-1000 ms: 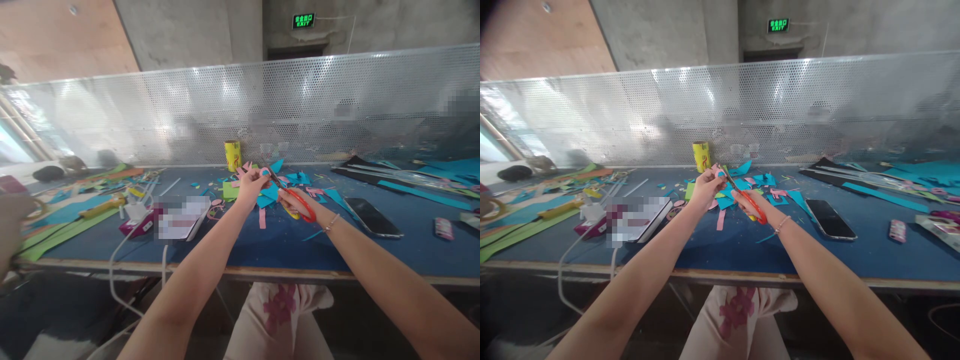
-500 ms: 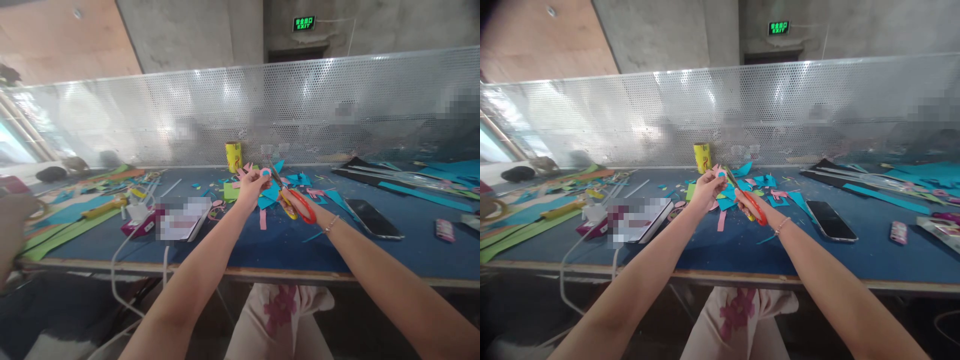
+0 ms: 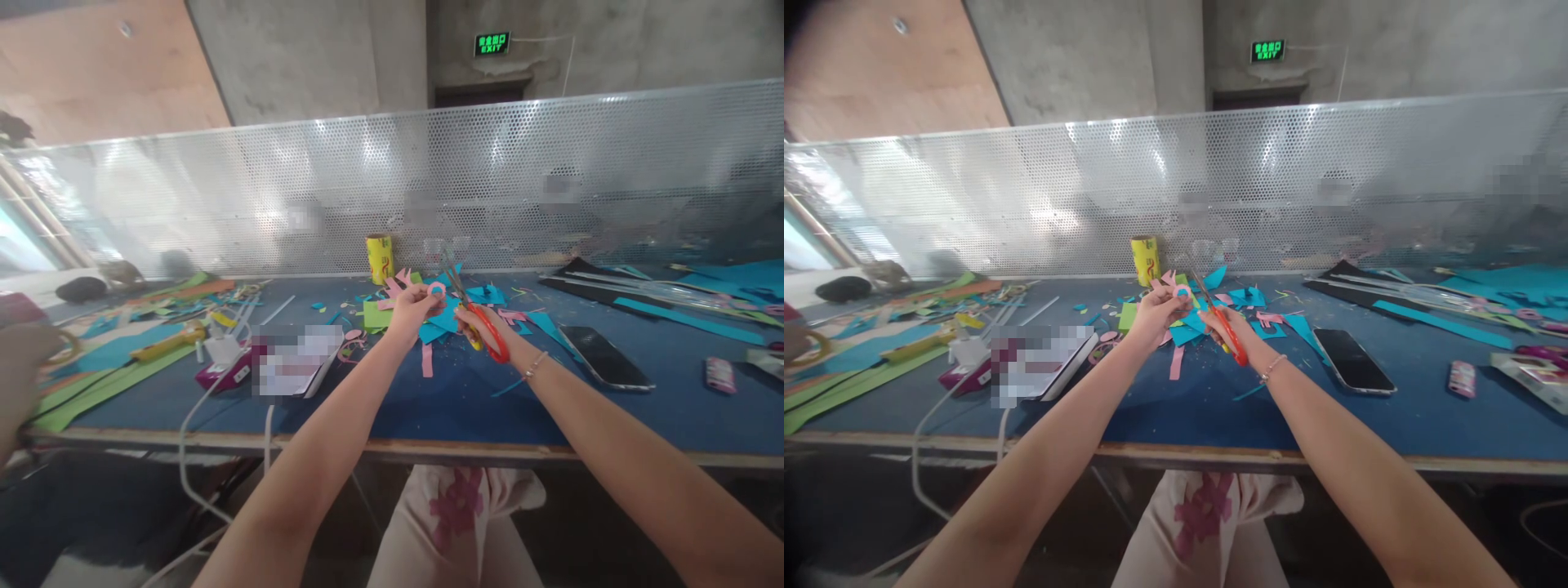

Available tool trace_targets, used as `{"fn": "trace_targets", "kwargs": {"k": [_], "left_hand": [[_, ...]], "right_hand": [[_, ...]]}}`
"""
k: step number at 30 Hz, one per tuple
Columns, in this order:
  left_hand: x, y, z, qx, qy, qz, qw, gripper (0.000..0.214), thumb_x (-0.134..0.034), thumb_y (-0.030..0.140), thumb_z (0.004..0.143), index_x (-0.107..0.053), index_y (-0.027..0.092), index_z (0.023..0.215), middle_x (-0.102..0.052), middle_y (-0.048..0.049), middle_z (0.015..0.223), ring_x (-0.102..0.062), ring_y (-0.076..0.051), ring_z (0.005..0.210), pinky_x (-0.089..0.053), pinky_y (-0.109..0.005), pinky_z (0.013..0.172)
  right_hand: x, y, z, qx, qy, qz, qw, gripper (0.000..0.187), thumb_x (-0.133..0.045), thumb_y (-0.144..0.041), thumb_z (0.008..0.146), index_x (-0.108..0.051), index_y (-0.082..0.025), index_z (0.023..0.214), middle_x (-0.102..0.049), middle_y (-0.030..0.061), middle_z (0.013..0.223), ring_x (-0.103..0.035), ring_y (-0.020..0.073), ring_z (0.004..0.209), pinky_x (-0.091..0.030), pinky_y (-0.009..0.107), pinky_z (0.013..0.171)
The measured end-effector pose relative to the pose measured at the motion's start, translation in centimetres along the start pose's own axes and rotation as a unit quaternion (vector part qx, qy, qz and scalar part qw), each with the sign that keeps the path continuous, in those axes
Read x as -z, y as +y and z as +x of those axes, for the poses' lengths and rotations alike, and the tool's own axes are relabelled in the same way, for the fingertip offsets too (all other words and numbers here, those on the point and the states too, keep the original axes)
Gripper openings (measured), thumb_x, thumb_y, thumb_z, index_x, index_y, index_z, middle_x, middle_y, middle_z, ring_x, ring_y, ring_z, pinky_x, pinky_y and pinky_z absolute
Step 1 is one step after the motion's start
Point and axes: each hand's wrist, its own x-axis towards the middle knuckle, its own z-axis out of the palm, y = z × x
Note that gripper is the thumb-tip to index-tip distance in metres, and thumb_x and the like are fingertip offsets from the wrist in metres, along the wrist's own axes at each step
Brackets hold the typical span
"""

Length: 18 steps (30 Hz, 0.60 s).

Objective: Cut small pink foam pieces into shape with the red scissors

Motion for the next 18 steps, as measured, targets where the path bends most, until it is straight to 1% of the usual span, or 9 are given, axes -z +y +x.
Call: {"fn": "trace_targets", "kwargs": {"k": [5, 10, 14, 18], "left_hand": [[-0.1, -0.3, -0.1, 0.000, -0.016, 0.015, 1.000, 0.020, -0.071, 0.023, 0.059, -0.056, 0.015, 0.070, -0.061, 0.0005, 0.061, -0.059, -0.009, 0.057, -0.050, -0.025, 0.062], [-0.1, -0.3, -0.1, 0.004, -0.014, 0.022, 1.000, 0.016, -0.069, 0.022, 0.062, -0.055, 0.016, 0.067, -0.060, 0.0001, 0.061, -0.059, -0.009, 0.058, -0.049, -0.023, 0.060], [0.0, -0.3, 0.1, -0.001, 0.013, 0.033, 0.999, 0.013, -0.068, 0.021, 0.061, -0.057, 0.016, 0.067, -0.060, 0.0005, 0.065, -0.059, -0.010, 0.062, -0.048, -0.023, 0.059], [0.3, -0.4, 0.4, -0.019, 0.048, 0.056, 0.997, 0.011, -0.068, 0.021, 0.062, -0.061, 0.016, 0.069, -0.057, 0.0019, 0.062, -0.055, -0.008, 0.059, -0.046, -0.021, 0.057]], "right_hand": [[0.1, 0.2, 0.2, 0.012, -0.018, -0.004, 1.000, 0.040, -0.064, -0.052, 0.064, -0.045, -0.019, 0.054, -0.043, -0.0037, 0.040, -0.039, 0.0069, 0.034, -0.032, 0.021, 0.035], [0.1, 0.7, 0.5, 0.007, -0.021, -0.008, 1.000, 0.035, -0.062, -0.045, 0.068, -0.045, -0.019, 0.052, -0.042, -0.0035, 0.038, -0.039, 0.0073, 0.034, -0.031, 0.022, 0.034], [0.2, 1.0, 0.6, 0.003, -0.033, -0.010, 0.999, 0.034, -0.062, -0.044, 0.070, -0.047, -0.019, 0.053, -0.043, -0.0034, 0.039, -0.039, 0.0074, 0.034, -0.030, 0.022, 0.034], [0.1, 0.8, 0.3, -0.027, -0.023, -0.017, 0.999, 0.036, -0.064, -0.046, 0.067, -0.047, -0.018, 0.054, -0.043, -0.0038, 0.040, -0.039, 0.0071, 0.035, -0.030, 0.021, 0.034]]}}
